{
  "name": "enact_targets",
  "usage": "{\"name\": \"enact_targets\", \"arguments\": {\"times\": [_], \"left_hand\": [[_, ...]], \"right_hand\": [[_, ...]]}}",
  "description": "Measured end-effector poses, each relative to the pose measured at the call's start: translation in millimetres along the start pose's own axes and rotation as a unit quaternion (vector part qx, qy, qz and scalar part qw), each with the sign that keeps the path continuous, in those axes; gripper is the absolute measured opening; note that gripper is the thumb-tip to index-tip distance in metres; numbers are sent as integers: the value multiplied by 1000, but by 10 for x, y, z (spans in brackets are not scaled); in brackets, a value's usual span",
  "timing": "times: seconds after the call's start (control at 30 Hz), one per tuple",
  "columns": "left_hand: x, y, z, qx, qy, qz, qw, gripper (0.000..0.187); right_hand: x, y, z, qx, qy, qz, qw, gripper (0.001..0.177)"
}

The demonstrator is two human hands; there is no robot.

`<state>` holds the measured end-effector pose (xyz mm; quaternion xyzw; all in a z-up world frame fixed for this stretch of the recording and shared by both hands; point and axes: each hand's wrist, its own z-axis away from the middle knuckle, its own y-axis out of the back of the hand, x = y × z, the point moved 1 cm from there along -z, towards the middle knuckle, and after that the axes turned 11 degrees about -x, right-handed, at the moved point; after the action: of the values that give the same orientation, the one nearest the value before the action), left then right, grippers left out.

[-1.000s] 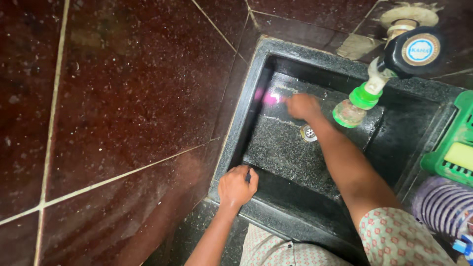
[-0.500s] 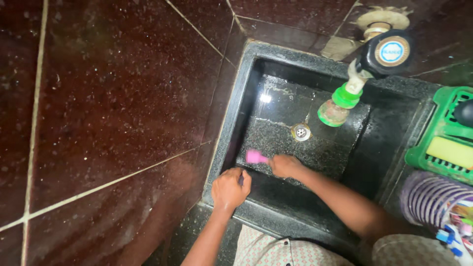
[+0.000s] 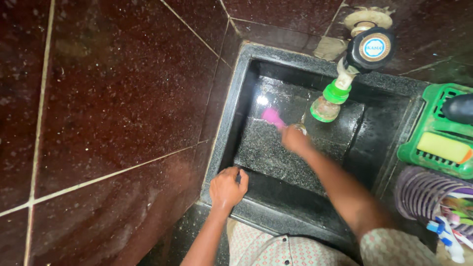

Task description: The person scrubs a dark granite sink with a pink brush, focusing on the basin and drain area. They rinse the brush under running water and continue scrubbing the sink surfaces.

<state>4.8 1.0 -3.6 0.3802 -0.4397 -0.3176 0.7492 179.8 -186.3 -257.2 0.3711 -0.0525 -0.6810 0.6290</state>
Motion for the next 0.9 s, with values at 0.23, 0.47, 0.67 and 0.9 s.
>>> {"name": "enact_targets", "arguments": {"times": [0.23,0.47,0.67,0.9], "left_hand": [[45,34,3,-5,2,7,1000,24],[64,10,0,-15,11,-3,1000,26],[72,16,-28,-25,4,-3,1000,26],[56,16,-27,-23,9,-6,1000,26]], "right_hand": [[43,-134,243,-121,111,126,978,42],[21,198,-100,84,-1,73,994,45],[-466,-212,481,-198,184,151,951,34],[171,545,210,260,-19,-56,964,46]]}}
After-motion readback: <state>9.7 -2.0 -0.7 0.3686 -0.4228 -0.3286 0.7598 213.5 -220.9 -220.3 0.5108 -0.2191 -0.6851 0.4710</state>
